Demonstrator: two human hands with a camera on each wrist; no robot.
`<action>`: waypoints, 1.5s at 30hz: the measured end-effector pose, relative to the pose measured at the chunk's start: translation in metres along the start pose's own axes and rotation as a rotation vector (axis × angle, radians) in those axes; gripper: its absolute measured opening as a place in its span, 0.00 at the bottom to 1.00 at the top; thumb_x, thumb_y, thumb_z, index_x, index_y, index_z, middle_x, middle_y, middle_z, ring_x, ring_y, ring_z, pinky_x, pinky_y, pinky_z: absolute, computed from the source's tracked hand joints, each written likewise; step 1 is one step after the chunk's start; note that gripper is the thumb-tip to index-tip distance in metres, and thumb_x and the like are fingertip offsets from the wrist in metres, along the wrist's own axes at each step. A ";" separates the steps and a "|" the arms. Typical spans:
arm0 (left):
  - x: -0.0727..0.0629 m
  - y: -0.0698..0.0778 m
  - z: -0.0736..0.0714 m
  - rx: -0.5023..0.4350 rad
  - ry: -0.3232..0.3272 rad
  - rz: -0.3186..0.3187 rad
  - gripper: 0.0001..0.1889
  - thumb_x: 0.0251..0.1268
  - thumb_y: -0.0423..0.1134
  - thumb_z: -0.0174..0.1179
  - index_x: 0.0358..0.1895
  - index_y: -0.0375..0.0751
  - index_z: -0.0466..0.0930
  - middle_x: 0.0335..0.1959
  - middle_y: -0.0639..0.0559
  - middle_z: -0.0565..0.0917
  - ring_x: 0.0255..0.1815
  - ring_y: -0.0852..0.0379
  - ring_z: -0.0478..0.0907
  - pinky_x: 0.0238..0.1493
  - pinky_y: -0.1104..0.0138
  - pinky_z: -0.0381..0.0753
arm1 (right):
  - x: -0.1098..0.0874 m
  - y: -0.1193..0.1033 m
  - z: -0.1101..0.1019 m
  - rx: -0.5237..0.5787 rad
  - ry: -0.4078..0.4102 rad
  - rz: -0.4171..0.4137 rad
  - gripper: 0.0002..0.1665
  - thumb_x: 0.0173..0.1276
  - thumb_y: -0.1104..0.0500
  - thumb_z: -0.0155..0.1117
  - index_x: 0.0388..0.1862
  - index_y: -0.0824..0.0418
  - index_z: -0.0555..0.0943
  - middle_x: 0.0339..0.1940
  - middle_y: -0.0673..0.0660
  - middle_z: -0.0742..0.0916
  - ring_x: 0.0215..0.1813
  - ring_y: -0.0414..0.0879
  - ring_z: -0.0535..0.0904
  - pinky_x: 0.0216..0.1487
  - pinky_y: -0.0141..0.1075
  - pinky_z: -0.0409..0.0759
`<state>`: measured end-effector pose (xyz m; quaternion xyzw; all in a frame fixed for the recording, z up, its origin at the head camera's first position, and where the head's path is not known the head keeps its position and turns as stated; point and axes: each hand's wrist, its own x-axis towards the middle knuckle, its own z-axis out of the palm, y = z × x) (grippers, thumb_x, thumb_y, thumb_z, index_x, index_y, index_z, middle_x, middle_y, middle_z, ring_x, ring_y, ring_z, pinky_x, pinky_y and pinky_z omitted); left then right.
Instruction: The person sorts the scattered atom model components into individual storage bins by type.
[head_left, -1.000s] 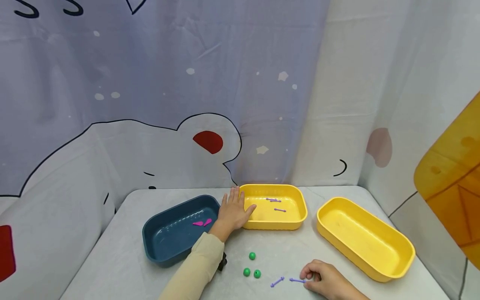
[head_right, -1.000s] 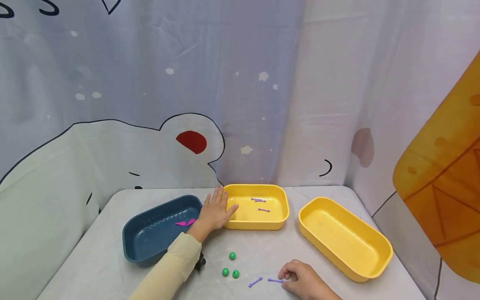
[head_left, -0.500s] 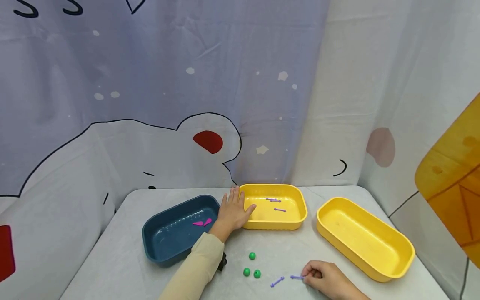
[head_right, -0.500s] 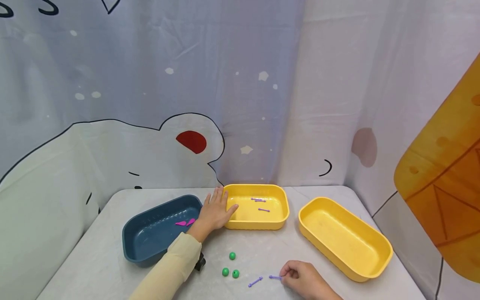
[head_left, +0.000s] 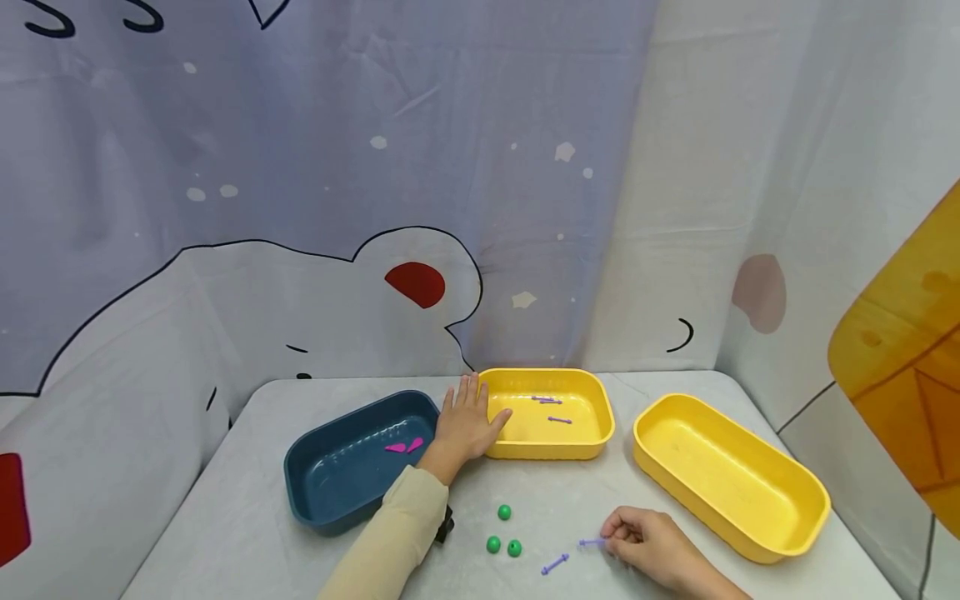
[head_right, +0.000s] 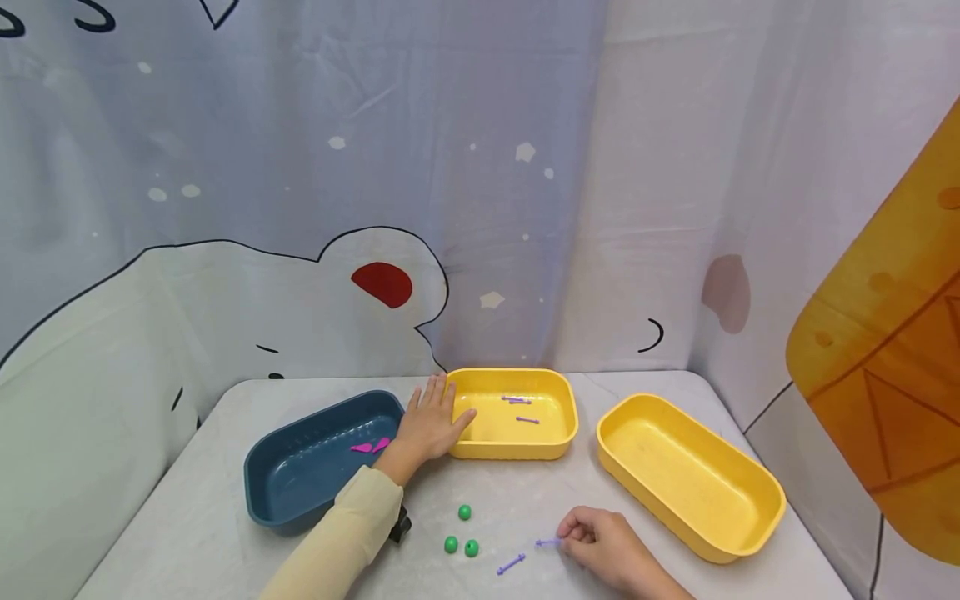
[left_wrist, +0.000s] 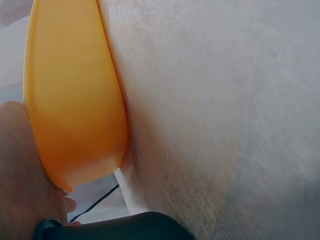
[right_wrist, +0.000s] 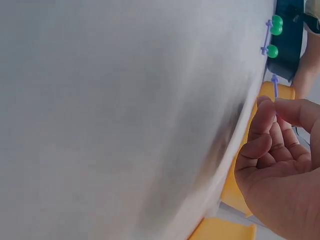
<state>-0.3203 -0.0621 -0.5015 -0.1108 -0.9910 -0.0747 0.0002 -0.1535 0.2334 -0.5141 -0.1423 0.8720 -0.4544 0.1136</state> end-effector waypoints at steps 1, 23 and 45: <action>0.000 0.000 0.000 -0.002 0.000 0.000 0.46 0.75 0.71 0.30 0.82 0.40 0.47 0.84 0.44 0.45 0.84 0.47 0.40 0.82 0.49 0.42 | 0.001 -0.002 -0.001 -0.009 0.006 0.000 0.04 0.67 0.61 0.69 0.36 0.61 0.83 0.25 0.46 0.83 0.25 0.33 0.74 0.27 0.28 0.74; -0.001 0.001 0.000 -0.006 0.005 0.000 0.46 0.75 0.71 0.31 0.82 0.40 0.47 0.84 0.43 0.45 0.85 0.47 0.40 0.82 0.49 0.43 | 0.035 -0.028 -0.023 0.070 0.132 -0.037 0.06 0.67 0.64 0.68 0.41 0.66 0.83 0.31 0.61 0.86 0.28 0.37 0.78 0.28 0.29 0.76; -0.001 0.000 0.002 -0.019 0.017 -0.003 0.45 0.75 0.71 0.32 0.82 0.41 0.47 0.84 0.44 0.45 0.85 0.46 0.40 0.82 0.48 0.42 | 0.087 -0.056 -0.045 -0.027 0.267 0.030 0.05 0.69 0.61 0.69 0.41 0.62 0.84 0.29 0.55 0.87 0.34 0.53 0.82 0.34 0.34 0.78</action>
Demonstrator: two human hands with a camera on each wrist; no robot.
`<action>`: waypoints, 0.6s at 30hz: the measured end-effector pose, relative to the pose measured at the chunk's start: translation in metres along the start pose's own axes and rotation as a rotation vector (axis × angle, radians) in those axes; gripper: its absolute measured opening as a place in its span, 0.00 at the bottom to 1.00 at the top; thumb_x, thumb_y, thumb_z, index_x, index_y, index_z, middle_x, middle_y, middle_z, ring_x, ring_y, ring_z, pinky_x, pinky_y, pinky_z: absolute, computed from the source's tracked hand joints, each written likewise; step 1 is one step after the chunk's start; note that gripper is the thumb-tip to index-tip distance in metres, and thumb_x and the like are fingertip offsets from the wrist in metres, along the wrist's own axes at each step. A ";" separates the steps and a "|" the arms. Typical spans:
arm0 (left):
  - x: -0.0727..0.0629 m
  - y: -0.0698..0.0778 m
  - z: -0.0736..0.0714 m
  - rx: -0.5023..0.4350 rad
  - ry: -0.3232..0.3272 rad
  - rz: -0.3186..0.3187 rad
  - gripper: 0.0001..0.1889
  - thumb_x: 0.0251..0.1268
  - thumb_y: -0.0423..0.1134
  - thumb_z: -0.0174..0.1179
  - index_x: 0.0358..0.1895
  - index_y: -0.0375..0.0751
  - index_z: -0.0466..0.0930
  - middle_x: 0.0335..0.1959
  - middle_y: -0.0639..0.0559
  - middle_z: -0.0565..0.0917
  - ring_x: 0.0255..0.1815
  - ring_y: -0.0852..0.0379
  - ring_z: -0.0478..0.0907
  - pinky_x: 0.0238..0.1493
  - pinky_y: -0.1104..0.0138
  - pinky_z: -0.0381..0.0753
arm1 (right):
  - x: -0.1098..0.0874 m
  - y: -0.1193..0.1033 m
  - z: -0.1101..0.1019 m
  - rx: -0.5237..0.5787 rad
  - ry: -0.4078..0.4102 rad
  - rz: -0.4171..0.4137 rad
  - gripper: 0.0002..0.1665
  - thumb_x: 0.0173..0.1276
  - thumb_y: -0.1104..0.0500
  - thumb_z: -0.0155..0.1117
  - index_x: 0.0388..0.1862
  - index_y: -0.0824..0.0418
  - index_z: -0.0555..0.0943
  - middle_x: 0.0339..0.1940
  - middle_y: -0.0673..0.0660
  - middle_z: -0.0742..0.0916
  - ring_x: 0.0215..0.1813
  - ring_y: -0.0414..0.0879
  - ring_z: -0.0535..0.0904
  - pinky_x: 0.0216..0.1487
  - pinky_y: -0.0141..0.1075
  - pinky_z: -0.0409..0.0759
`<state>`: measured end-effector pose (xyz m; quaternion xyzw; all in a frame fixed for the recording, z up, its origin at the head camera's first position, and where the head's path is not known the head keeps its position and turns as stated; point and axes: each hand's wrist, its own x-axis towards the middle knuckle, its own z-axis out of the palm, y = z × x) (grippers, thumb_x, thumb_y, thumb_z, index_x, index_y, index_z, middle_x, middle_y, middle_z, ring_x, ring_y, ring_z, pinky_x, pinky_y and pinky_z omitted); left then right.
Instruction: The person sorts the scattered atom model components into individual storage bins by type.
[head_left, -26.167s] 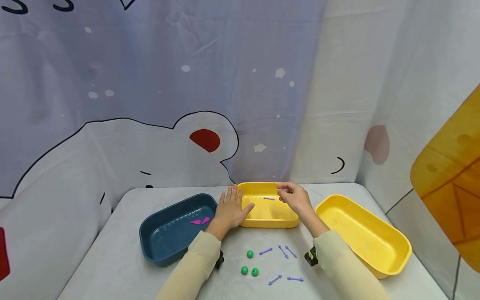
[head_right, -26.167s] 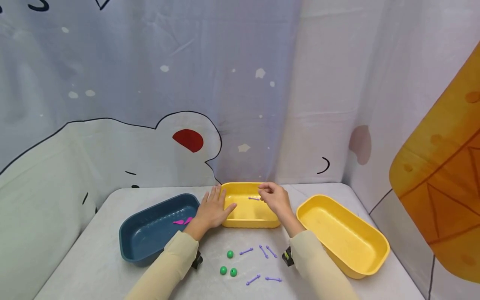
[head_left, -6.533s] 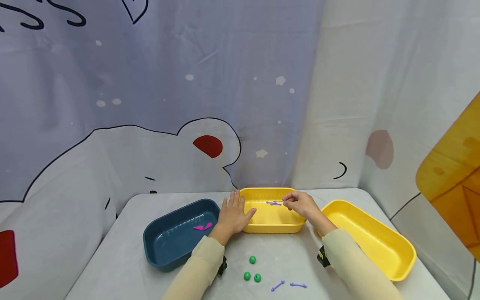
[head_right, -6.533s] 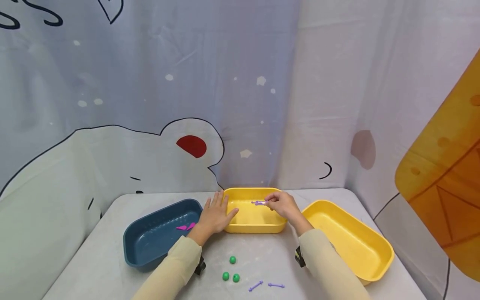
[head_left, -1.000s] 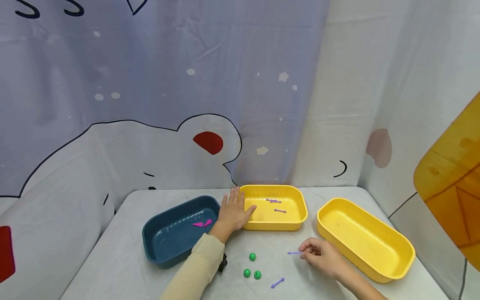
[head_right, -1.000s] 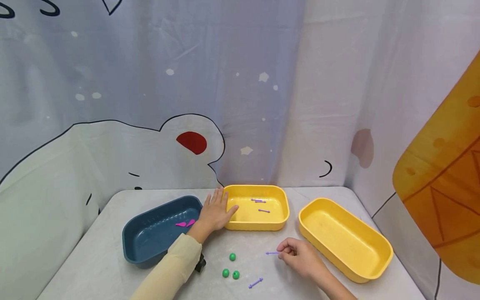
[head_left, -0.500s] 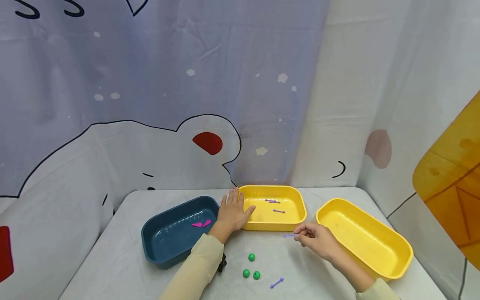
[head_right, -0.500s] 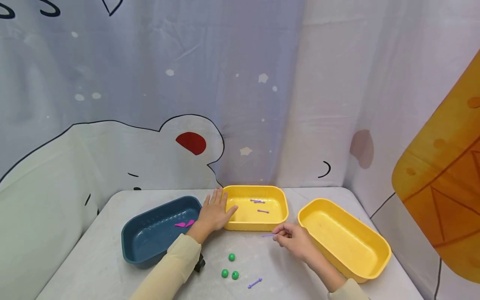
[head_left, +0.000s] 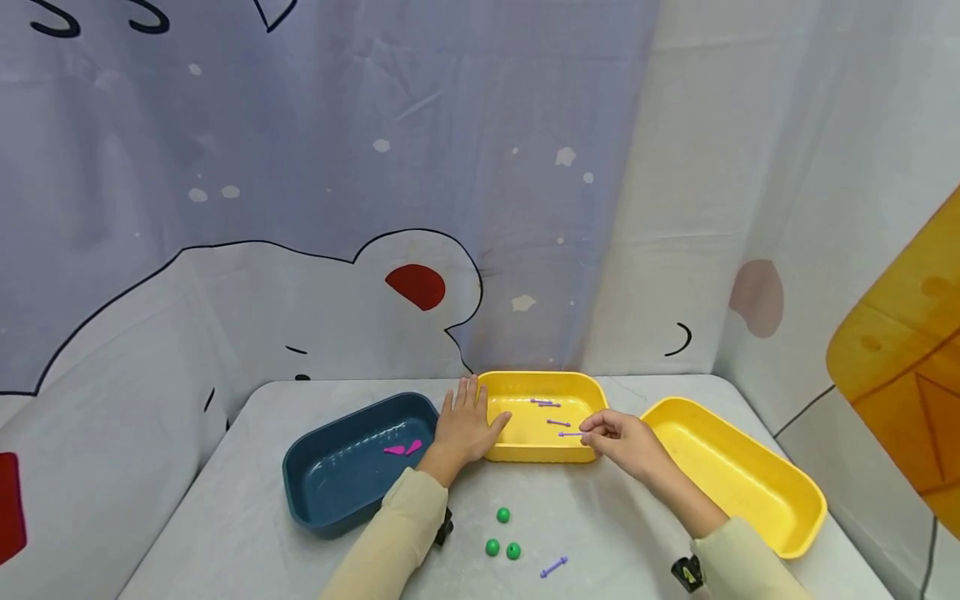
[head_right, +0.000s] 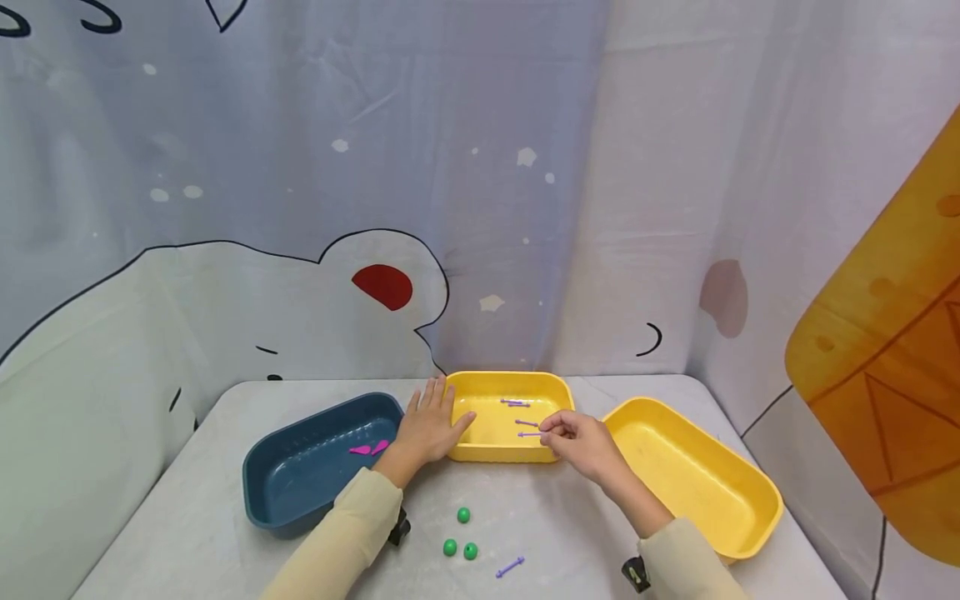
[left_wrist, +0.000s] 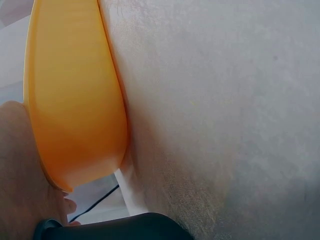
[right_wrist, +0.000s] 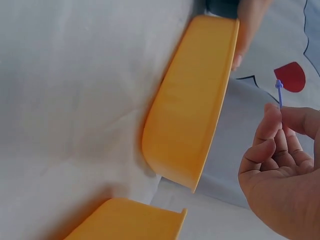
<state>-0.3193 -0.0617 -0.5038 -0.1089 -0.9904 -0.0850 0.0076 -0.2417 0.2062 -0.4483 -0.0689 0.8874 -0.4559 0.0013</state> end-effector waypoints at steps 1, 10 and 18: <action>0.000 0.000 0.000 -0.001 0.000 0.000 0.45 0.75 0.71 0.33 0.82 0.41 0.47 0.84 0.44 0.45 0.85 0.46 0.40 0.82 0.49 0.42 | 0.003 0.000 0.000 0.003 0.003 -0.003 0.05 0.69 0.62 0.68 0.41 0.62 0.84 0.30 0.56 0.87 0.34 0.53 0.82 0.34 0.35 0.79; 0.002 0.000 0.001 0.015 -0.004 -0.007 0.45 0.75 0.71 0.31 0.83 0.41 0.46 0.84 0.44 0.45 0.85 0.47 0.39 0.82 0.49 0.42 | 0.031 0.000 0.005 0.056 0.009 0.044 0.09 0.70 0.64 0.60 0.46 0.63 0.84 0.36 0.55 0.90 0.36 0.47 0.82 0.38 0.39 0.80; 0.000 0.000 0.000 0.006 -0.009 -0.010 0.45 0.75 0.71 0.32 0.82 0.42 0.47 0.84 0.44 0.45 0.85 0.46 0.40 0.82 0.49 0.42 | 0.055 0.000 0.010 0.038 -0.003 0.108 0.11 0.73 0.60 0.60 0.49 0.61 0.84 0.42 0.56 0.90 0.41 0.53 0.83 0.44 0.40 0.77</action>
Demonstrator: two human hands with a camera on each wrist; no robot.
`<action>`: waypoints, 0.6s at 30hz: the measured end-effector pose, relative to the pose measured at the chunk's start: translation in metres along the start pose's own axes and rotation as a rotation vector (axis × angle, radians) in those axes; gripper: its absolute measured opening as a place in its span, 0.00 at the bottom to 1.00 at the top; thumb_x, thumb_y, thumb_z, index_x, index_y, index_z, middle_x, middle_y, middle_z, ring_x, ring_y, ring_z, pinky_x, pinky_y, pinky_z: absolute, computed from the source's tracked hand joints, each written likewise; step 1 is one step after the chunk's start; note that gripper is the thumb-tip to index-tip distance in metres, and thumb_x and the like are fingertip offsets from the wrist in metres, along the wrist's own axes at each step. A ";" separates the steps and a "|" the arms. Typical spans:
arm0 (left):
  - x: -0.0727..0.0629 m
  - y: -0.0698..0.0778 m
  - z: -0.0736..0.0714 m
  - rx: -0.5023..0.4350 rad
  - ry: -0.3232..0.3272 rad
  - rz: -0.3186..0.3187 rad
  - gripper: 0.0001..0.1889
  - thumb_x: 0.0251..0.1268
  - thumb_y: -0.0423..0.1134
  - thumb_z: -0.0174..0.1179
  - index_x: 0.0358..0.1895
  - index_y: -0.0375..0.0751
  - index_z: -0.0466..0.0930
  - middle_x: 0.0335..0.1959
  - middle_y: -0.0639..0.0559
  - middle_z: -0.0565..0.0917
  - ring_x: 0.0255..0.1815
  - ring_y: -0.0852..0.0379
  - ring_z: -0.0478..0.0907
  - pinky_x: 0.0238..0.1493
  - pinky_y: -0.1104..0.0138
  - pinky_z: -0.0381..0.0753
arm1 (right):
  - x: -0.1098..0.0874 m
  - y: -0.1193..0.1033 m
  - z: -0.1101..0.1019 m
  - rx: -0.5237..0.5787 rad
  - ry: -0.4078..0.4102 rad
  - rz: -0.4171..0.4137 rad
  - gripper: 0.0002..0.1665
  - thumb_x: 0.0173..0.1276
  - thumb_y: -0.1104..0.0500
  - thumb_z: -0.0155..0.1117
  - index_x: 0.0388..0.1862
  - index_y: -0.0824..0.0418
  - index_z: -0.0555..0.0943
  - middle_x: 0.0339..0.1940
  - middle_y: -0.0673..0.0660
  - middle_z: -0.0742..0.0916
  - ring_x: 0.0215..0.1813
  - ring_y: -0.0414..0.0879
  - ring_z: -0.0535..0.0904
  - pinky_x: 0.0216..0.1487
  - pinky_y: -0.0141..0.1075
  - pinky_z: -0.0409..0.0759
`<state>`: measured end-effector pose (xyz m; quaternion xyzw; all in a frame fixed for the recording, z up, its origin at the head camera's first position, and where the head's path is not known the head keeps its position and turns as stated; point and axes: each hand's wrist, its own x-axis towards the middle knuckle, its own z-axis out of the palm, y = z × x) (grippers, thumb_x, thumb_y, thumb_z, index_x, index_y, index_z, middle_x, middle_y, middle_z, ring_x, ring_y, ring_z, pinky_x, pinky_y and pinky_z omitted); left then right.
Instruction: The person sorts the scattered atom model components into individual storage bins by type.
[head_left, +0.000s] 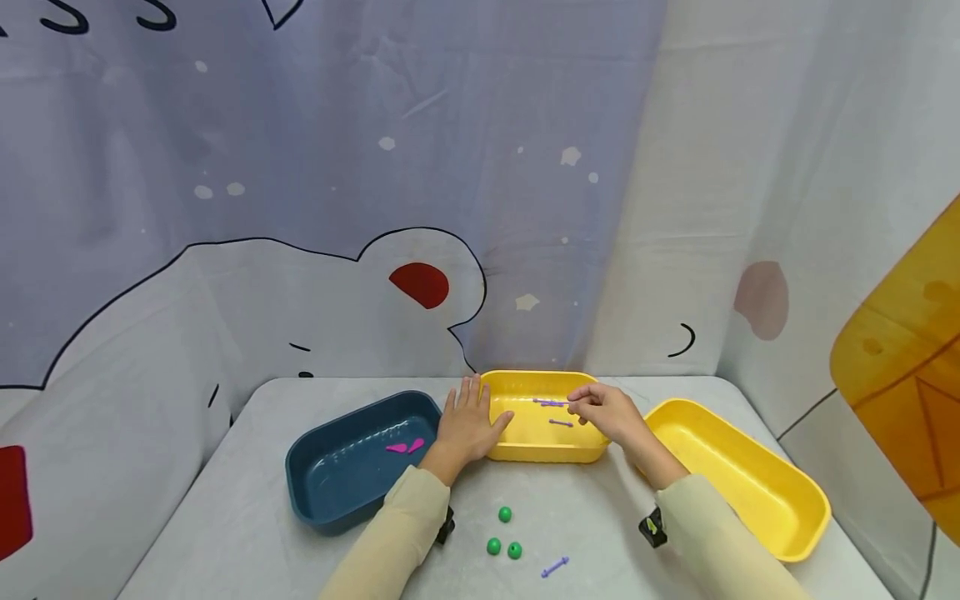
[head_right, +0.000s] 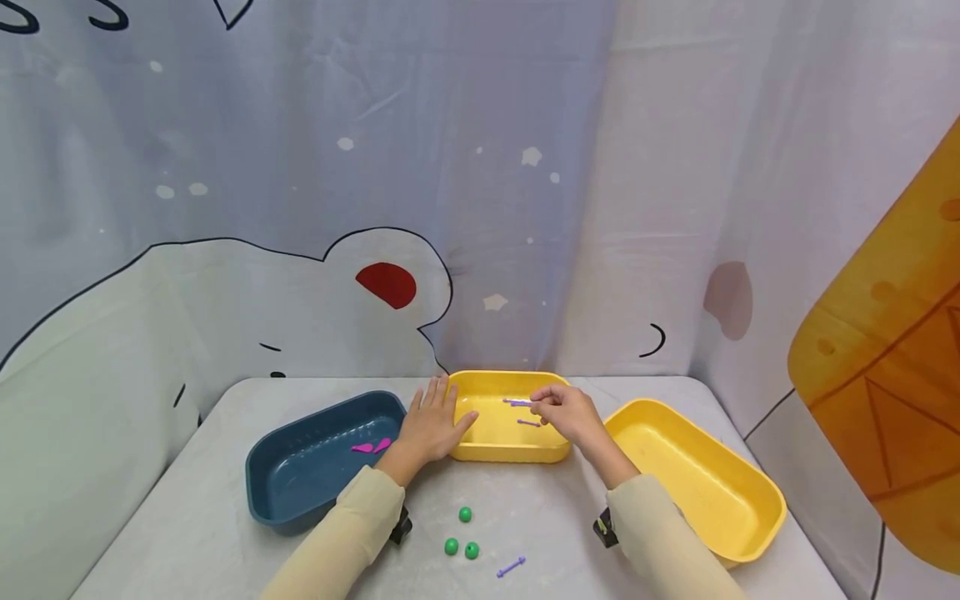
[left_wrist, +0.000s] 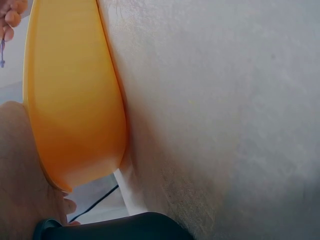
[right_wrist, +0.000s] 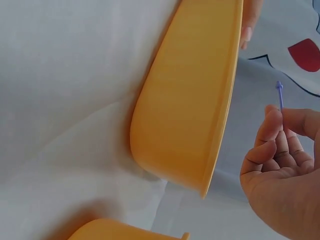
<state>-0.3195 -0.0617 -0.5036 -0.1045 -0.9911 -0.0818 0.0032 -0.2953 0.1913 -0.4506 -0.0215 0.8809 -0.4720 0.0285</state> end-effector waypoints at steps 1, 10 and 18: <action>0.000 0.000 0.000 0.000 0.000 0.000 0.45 0.75 0.71 0.32 0.83 0.42 0.47 0.84 0.44 0.45 0.85 0.46 0.39 0.82 0.49 0.42 | 0.003 0.000 0.001 -0.005 0.001 0.000 0.10 0.73 0.59 0.61 0.48 0.62 0.84 0.41 0.55 0.90 0.42 0.54 0.84 0.44 0.40 0.77; 0.001 0.000 0.000 0.007 -0.004 0.002 0.45 0.75 0.71 0.31 0.83 0.42 0.46 0.84 0.44 0.45 0.85 0.47 0.39 0.82 0.49 0.41 | 0.023 -0.003 0.008 -0.021 0.007 -0.009 0.11 0.70 0.59 0.63 0.47 0.63 0.84 0.43 0.62 0.90 0.44 0.59 0.85 0.41 0.40 0.78; 0.002 -0.001 0.001 0.016 -0.002 0.008 0.45 0.75 0.71 0.30 0.83 0.42 0.46 0.84 0.44 0.45 0.85 0.47 0.40 0.82 0.49 0.42 | 0.033 -0.003 0.013 0.001 0.004 0.026 0.09 0.72 0.58 0.64 0.47 0.60 0.83 0.44 0.60 0.90 0.46 0.59 0.84 0.49 0.45 0.80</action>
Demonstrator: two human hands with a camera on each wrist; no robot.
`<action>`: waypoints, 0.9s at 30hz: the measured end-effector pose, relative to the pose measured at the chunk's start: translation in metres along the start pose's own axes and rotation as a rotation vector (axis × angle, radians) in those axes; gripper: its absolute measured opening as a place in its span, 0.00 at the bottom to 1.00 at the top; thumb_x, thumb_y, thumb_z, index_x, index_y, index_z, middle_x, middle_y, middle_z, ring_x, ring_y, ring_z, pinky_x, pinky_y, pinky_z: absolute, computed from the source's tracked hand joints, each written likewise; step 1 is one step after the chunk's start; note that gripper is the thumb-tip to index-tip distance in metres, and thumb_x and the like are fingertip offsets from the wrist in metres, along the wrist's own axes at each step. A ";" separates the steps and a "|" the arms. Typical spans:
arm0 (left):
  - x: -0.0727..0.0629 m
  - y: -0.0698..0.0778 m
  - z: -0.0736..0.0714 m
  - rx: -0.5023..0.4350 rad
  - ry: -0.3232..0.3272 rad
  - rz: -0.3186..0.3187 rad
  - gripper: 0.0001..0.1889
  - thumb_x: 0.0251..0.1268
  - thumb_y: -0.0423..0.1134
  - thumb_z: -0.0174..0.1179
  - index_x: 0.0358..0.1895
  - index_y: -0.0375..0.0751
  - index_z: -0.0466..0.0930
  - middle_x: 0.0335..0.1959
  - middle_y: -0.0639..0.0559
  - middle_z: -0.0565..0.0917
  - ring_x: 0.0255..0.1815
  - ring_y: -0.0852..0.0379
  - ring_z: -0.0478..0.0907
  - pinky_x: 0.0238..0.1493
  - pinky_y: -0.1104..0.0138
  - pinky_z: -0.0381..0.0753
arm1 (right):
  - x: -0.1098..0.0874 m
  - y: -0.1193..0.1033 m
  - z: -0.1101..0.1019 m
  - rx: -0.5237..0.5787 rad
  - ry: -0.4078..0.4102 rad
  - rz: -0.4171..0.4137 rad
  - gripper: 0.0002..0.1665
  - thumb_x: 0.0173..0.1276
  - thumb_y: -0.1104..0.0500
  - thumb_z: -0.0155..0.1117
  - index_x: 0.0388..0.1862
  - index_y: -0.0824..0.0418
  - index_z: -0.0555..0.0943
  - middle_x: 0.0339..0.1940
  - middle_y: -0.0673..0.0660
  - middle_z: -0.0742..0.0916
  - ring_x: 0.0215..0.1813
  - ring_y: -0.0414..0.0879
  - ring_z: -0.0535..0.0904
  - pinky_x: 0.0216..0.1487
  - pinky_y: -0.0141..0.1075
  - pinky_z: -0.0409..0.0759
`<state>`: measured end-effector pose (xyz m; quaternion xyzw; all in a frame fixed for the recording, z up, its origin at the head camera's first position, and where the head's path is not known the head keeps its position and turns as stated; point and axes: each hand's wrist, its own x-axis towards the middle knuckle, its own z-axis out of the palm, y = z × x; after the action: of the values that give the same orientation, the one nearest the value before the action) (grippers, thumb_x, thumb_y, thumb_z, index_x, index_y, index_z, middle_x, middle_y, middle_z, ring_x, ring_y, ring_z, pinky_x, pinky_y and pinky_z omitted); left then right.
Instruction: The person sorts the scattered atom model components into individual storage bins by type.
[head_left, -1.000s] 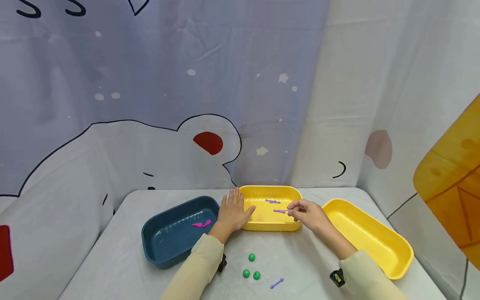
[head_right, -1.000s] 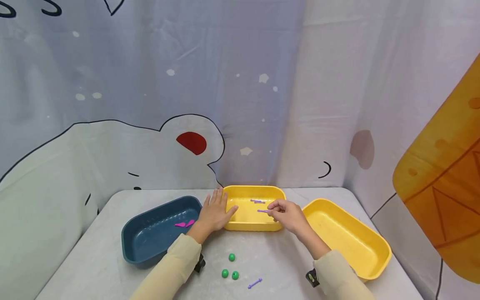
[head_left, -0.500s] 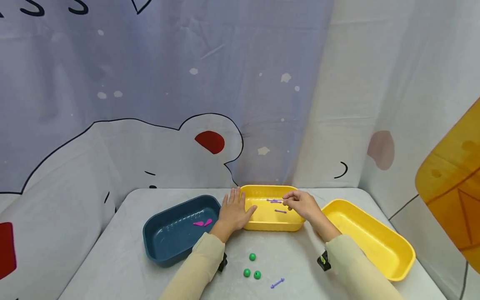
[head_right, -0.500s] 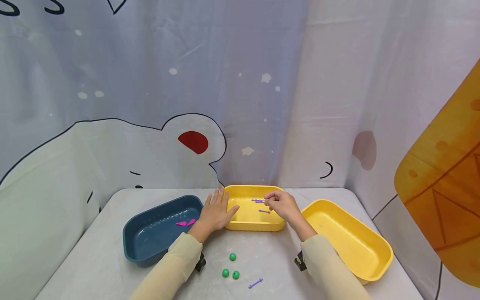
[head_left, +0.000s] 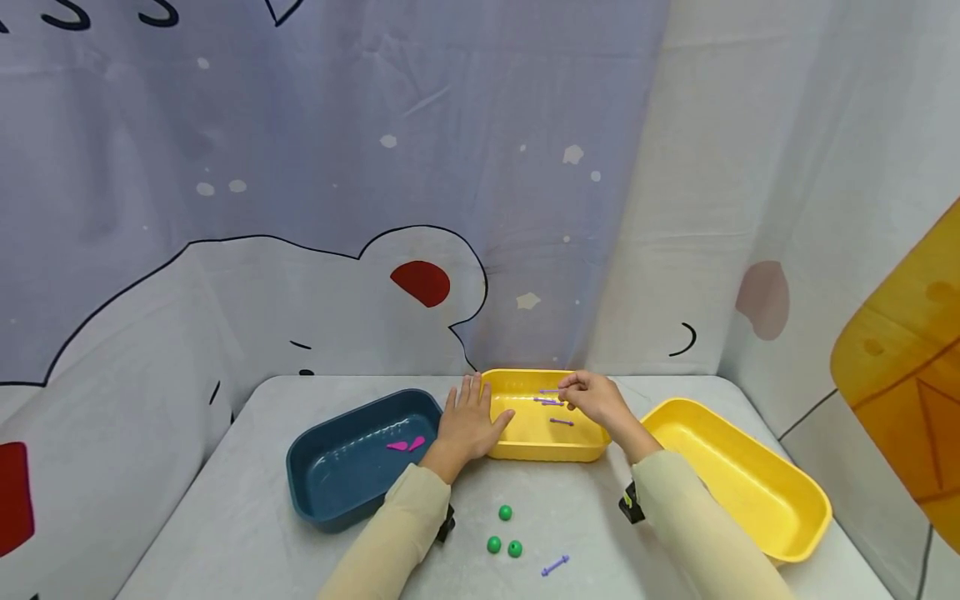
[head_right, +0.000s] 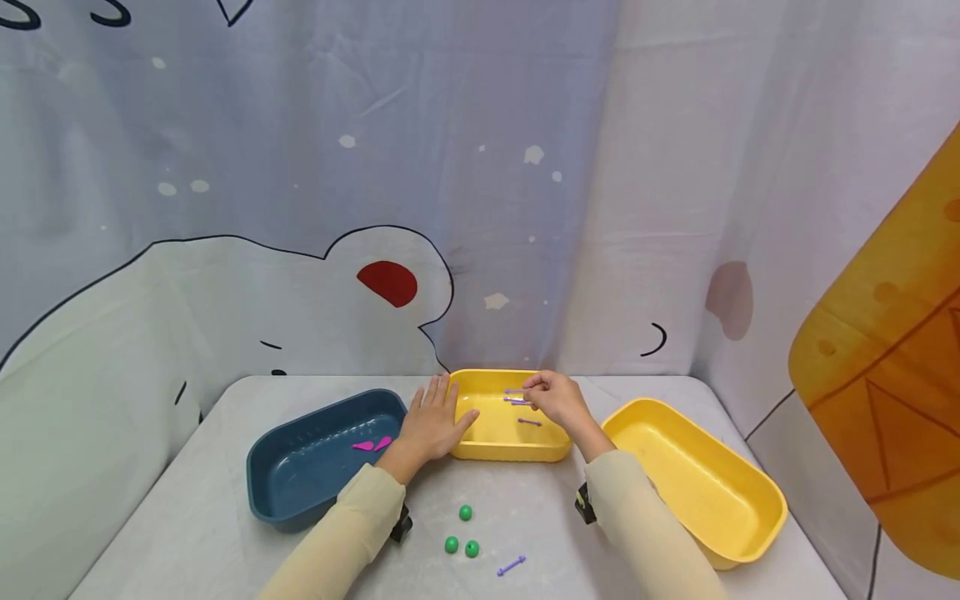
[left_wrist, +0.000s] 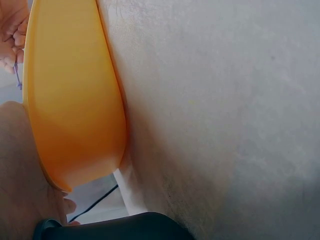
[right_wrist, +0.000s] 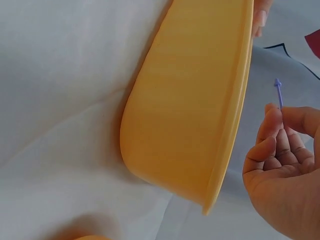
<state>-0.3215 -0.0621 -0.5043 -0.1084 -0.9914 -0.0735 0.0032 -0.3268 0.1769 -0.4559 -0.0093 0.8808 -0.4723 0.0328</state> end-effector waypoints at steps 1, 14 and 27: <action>0.000 0.000 0.000 -0.001 0.000 0.000 0.45 0.75 0.71 0.30 0.83 0.42 0.46 0.84 0.44 0.45 0.85 0.47 0.39 0.82 0.49 0.42 | 0.001 0.000 0.001 0.005 0.004 0.004 0.09 0.71 0.58 0.64 0.47 0.60 0.83 0.43 0.59 0.90 0.46 0.59 0.85 0.49 0.44 0.80; -0.001 0.001 -0.002 -0.013 -0.004 -0.007 0.45 0.75 0.71 0.32 0.82 0.41 0.48 0.84 0.44 0.46 0.85 0.46 0.40 0.82 0.49 0.41 | 0.011 0.002 0.006 0.012 0.004 0.023 0.10 0.73 0.58 0.63 0.48 0.62 0.82 0.42 0.58 0.90 0.49 0.62 0.84 0.53 0.47 0.79; -0.002 0.001 -0.004 -0.007 -0.015 -0.012 0.45 0.75 0.71 0.32 0.82 0.41 0.47 0.84 0.44 0.45 0.85 0.47 0.40 0.82 0.49 0.41 | 0.013 -0.009 0.007 0.057 -0.026 0.026 0.13 0.76 0.59 0.60 0.54 0.64 0.82 0.49 0.65 0.88 0.43 0.57 0.85 0.59 0.56 0.78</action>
<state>-0.3196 -0.0616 -0.5006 -0.1030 -0.9917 -0.0764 -0.0053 -0.3399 0.1653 -0.4535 -0.0030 0.8667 -0.4963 0.0504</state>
